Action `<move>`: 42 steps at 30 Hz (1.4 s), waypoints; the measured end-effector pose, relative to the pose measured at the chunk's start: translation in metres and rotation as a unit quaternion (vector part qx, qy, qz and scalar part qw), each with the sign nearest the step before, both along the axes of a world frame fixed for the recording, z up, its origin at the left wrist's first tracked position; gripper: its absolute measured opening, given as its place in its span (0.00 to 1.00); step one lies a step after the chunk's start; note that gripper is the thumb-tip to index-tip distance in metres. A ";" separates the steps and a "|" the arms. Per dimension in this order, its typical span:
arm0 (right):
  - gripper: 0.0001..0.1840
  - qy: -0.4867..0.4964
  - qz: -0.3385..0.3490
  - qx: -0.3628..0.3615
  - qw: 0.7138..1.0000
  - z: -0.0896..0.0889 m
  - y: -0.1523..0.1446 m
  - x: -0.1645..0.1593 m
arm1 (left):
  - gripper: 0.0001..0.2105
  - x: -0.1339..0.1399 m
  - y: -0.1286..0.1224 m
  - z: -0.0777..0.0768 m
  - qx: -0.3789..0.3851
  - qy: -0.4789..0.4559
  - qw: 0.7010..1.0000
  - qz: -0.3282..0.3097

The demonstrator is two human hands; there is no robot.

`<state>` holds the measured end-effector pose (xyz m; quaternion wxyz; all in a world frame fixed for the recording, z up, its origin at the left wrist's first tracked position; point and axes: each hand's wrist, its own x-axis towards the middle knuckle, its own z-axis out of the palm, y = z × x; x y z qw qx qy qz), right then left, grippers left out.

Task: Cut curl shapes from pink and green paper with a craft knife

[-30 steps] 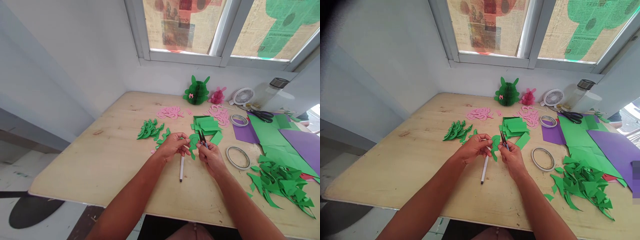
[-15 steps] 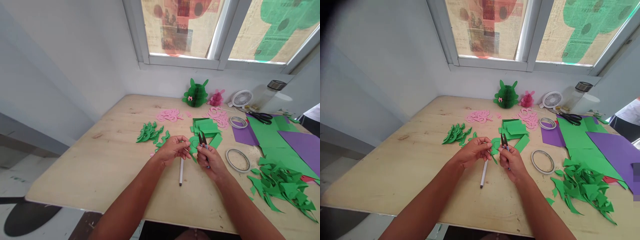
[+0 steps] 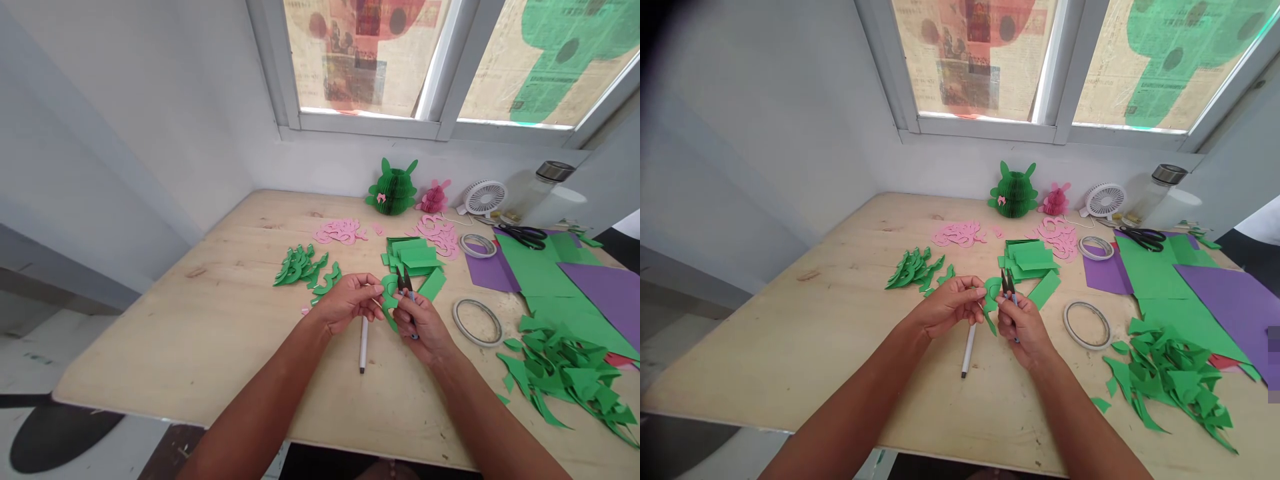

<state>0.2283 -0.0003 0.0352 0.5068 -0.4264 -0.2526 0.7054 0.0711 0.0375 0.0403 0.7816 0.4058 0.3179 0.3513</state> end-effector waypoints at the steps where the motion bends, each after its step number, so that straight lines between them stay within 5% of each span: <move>1: 0.26 -0.001 -0.001 -0.001 1.000 0.000 0.000 0.000 | 0.20 0.000 0.000 0.000 0.001 0.002 1.000 -0.001; 21: 0.22 -0.151 -0.060 0.100 0.981 -0.005 0.000 0.003 | 0.19 -0.005 0.004 0.003 0.054 0.068 0.993 0.078; 29: 0.26 -0.199 0.068 0.165 0.964 -0.002 -0.003 0.010 | 0.18 -0.012 0.006 0.009 0.063 0.072 0.991 0.094; 42: 0.28 -0.299 0.113 0.145 0.936 -0.003 0.000 0.011 | 0.17 -0.020 0.008 0.013 0.078 0.069 0.990 0.096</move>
